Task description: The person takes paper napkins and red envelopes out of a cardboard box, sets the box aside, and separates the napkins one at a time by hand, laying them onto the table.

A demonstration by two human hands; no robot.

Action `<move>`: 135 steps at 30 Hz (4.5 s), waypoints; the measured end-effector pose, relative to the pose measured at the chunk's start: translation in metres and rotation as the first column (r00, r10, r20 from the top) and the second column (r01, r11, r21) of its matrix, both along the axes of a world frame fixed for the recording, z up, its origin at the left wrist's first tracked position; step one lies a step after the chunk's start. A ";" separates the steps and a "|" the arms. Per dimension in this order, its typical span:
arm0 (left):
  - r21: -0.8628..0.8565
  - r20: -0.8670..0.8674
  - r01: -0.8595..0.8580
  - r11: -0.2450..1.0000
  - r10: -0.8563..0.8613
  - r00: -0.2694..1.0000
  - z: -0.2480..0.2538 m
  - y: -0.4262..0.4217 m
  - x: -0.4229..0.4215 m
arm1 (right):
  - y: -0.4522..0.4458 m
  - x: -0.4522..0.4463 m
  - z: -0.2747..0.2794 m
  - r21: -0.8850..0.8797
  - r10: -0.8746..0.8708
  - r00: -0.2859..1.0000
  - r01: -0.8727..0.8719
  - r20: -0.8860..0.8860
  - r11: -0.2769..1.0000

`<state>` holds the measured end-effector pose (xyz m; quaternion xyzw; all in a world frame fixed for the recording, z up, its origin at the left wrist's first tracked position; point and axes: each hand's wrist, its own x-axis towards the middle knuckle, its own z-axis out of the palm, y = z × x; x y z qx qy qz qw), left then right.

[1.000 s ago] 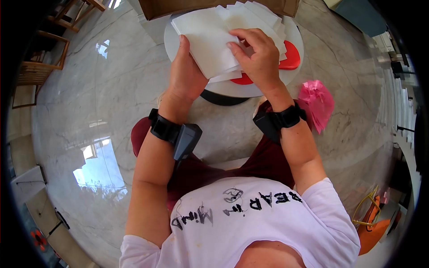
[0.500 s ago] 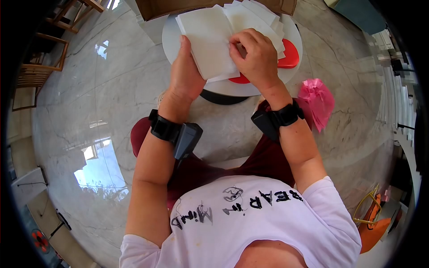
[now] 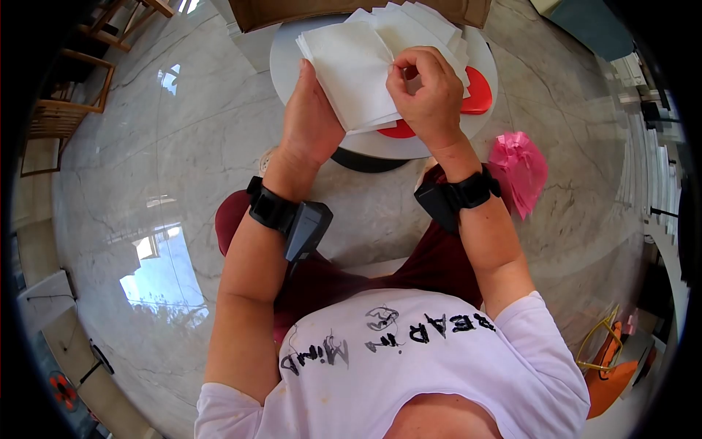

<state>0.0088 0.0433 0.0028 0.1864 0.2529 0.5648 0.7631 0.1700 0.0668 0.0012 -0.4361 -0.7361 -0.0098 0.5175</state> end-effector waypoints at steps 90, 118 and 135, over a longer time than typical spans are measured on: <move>-0.120 0.026 -0.285 0.951 0.290 0.957 -0.008 0.011 -0.027 | 0.021 0.034 -0.003 0.103 -0.263 0.965 0.259 0.026 0.960; 0.101 -0.507 -0.019 0.995 0.068 0.860 -0.016 0.014 -0.010 | 0.017 0.039 0.004 -0.087 -0.021 0.780 -0.043 -0.625 0.995; 0.294 -0.515 -0.085 0.952 0.232 0.825 -0.002 0.008 -0.011 | -0.002 0.019 0.014 -0.298 0.151 0.579 -0.604 -0.801 0.739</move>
